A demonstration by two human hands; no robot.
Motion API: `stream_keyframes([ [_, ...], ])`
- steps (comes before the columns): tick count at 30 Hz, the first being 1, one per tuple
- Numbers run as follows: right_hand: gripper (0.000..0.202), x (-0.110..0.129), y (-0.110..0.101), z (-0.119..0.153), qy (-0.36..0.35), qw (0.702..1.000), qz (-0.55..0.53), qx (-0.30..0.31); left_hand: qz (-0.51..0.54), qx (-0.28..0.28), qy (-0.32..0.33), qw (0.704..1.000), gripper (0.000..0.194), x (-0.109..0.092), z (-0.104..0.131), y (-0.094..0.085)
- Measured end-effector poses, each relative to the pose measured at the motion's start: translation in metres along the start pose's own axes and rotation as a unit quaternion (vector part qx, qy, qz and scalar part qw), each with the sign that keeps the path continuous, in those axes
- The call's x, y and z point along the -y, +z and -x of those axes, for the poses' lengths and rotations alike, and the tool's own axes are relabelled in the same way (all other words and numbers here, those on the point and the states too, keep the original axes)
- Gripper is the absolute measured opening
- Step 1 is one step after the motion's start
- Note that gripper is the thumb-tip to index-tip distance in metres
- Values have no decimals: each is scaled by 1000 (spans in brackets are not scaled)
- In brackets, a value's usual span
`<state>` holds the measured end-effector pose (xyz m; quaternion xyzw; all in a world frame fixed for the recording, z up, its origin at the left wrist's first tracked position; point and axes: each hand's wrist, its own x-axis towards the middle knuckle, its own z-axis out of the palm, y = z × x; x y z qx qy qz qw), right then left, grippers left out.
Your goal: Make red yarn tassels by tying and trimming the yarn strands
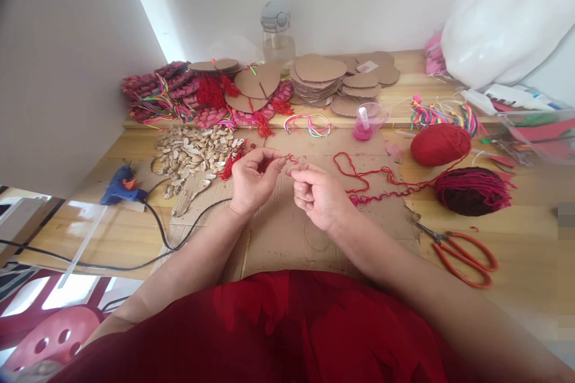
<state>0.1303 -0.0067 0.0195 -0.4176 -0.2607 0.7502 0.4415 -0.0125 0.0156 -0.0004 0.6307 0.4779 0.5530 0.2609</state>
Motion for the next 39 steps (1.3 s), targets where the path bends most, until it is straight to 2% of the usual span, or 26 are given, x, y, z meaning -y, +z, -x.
stream_keyframes([
  [7, 14, -2, 8, 4, -104, 989, 85, -55, -116, 3, 87, 989, 7, -4, 3, -1],
  [11, 10, -9, 9, 3, -167, 976, 137, -44, -156, -5, 106, 982, 8, -7, 4, -2],
  [15, 10, -14, 7, 4, -246, 943, 221, -20, -168, -2, 113, 979, 9, -11, 5, -3],
  [19, 11, -13, 7, 7, -290, 900, 326, -30, -162, 2, 126, 979, 10, -13, 4, -4],
  [23, 12, -9, 3, 11, -296, 893, 339, -20, -110, 22, 73, 991, 7, -10, 2, -4],
  [28, 12, -8, -6, 16, -290, 883, 366, -48, -8, 60, -4, 998, 8, -5, 2, -1],
  [34, 12, -8, -9, 17, -344, 826, 443, -55, 19, 55, -21, 998, 7, -4, 2, 1],
  [39, 11, -9, -12, 15, -367, 781, 501, -66, -8, 50, -12, 999, 8, -3, 3, 1],
])
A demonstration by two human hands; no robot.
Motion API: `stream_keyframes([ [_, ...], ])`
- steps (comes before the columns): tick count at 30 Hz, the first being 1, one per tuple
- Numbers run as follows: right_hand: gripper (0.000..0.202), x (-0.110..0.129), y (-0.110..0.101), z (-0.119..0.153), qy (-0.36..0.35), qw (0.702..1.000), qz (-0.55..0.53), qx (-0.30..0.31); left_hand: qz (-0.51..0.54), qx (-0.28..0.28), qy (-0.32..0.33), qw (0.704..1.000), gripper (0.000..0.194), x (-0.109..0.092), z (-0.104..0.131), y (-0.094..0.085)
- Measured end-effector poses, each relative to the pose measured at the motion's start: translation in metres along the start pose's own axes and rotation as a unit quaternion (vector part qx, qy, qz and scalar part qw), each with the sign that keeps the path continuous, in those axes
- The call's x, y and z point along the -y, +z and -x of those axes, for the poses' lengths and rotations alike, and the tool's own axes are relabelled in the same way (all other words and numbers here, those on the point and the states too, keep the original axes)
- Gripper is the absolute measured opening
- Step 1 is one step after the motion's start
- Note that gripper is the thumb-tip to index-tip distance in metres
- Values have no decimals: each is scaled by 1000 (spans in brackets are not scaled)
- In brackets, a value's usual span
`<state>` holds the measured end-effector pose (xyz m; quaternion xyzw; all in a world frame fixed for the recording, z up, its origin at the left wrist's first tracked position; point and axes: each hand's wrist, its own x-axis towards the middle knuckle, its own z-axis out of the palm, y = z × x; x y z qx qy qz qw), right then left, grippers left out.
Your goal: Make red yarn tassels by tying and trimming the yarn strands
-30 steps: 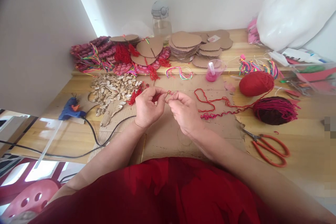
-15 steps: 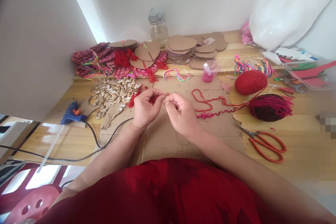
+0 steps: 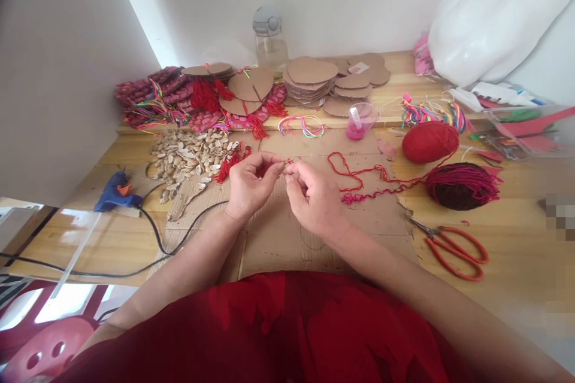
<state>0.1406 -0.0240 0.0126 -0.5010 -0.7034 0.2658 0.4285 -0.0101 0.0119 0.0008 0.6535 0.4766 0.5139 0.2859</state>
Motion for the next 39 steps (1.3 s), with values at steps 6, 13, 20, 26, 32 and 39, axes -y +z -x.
stream_keyframes([
  [6, 12, -2, 0, 3, -26, 998, 59, 7, -68, -3, 51, 996, 9, -1, 2, 0],
  [13, 19, -2, -23, -20, -176, 967, 173, 63, -140, 69, 155, 975, 14, -3, 3, -2],
  [20, 14, -14, -40, -47, -47, 991, -33, 119, 8, 95, 83, 992, 5, -5, 3, -2],
  [26, 32, -20, -21, -41, 145, 958, -229, 92, 104, 39, 55, 992, 11, 2, 6, 5],
  [32, 31, -14, -18, -40, 244, 919, -298, 79, 58, 0, 108, 992, 4, -2, 8, 4],
  [39, 31, -1, -16, -34, 339, 842, -408, 94, -35, -62, 132, 989, 4, -6, 6, 2],
])
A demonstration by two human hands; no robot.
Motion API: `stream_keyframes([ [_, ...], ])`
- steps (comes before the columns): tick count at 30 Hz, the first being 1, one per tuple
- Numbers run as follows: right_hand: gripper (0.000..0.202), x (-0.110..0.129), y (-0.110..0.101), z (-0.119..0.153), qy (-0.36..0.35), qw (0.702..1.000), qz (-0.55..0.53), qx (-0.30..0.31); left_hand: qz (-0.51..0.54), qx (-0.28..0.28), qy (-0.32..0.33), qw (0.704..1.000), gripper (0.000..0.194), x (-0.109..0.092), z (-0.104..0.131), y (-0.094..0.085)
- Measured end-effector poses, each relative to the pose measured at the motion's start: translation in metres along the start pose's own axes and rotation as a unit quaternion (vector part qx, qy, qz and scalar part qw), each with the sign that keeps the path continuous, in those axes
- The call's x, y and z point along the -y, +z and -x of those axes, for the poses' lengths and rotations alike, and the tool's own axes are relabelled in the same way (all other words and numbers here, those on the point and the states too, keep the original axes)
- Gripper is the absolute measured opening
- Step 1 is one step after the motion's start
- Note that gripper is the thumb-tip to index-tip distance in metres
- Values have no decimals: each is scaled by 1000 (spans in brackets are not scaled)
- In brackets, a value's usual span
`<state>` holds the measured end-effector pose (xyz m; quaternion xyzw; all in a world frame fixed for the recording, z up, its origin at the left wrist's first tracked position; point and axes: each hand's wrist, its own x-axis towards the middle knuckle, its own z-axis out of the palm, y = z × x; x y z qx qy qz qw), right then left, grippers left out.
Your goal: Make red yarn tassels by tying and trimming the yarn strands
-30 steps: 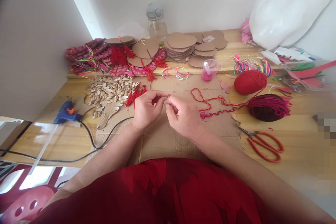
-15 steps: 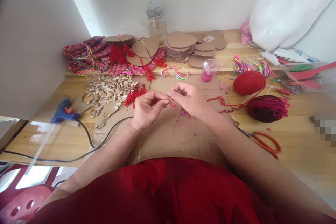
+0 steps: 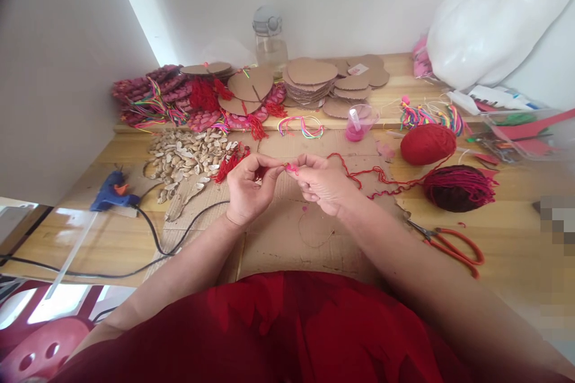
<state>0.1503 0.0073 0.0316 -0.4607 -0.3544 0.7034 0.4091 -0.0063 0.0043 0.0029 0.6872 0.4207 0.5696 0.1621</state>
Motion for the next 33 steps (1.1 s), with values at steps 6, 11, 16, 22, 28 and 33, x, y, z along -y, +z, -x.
stream_keyframes([
  [6, 36, -18, 17, 7, -28, 992, -114, -42, -51, -6, -3, 999, 5, 3, 0, 2],
  [11, 35, -22, 28, 13, -19, 982, -174, -66, -91, -9, 43, 995, 7, 5, 0, 2],
  [16, 35, -21, 28, 12, -29, 978, -192, -79, -110, -1, 65, 992, 5, 4, 0, 2],
  [22, 36, -23, 24, 6, -47, 974, -204, -88, -71, -2, 43, 997, 8, 2, 1, 4],
  [28, 44, -23, 29, 4, -77, 971, -193, -122, -28, -1, 5, 1000, 14, 6, 2, 6],
  [33, 43, -29, 30, -1, -97, 968, -166, -160, 17, 4, -57, 998, 11, 9, 3, 7],
])
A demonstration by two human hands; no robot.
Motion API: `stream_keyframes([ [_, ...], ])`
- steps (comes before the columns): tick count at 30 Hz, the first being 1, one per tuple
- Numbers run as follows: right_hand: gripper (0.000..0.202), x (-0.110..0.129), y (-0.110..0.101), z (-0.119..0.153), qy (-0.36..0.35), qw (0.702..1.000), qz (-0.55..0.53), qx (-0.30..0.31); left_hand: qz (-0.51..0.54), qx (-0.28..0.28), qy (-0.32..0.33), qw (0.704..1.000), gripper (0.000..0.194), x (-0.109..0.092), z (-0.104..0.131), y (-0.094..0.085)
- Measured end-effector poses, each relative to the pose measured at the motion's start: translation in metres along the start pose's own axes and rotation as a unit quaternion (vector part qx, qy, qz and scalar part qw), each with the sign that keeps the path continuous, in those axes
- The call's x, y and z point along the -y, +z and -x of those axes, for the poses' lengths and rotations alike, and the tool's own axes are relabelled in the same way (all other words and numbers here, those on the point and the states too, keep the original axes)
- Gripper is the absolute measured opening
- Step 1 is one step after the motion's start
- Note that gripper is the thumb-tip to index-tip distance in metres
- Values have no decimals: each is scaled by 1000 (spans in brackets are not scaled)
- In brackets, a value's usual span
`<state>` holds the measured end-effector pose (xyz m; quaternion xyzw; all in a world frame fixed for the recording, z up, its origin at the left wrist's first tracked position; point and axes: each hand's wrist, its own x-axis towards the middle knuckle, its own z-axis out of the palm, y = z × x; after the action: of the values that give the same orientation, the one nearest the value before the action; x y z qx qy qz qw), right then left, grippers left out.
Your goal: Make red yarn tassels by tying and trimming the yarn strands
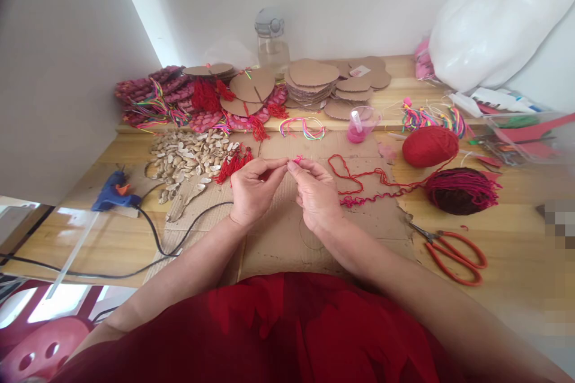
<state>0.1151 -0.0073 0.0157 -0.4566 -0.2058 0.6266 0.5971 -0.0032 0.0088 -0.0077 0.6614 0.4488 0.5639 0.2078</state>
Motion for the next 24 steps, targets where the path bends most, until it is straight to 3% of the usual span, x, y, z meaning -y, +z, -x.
stream_keyframes([
  [9, 39, -2, -6, -5, -22, 1000, 21, 2, -13, 27, -28, 999, 10, -2, -1, -1],
  [15, 42, 6, -8, -6, 2, 999, 6, 36, 107, 74, -134, 982, 14, -2, -4, 1],
  [20, 38, 6, -11, -4, 26, 998, 20, 59, 154, 64, -184, 969, 14, 0, -6, 1],
  [24, 31, 1, -14, 0, 25, 996, 48, 69, 140, 48, -182, 972, 12, 2, -5, 3],
])
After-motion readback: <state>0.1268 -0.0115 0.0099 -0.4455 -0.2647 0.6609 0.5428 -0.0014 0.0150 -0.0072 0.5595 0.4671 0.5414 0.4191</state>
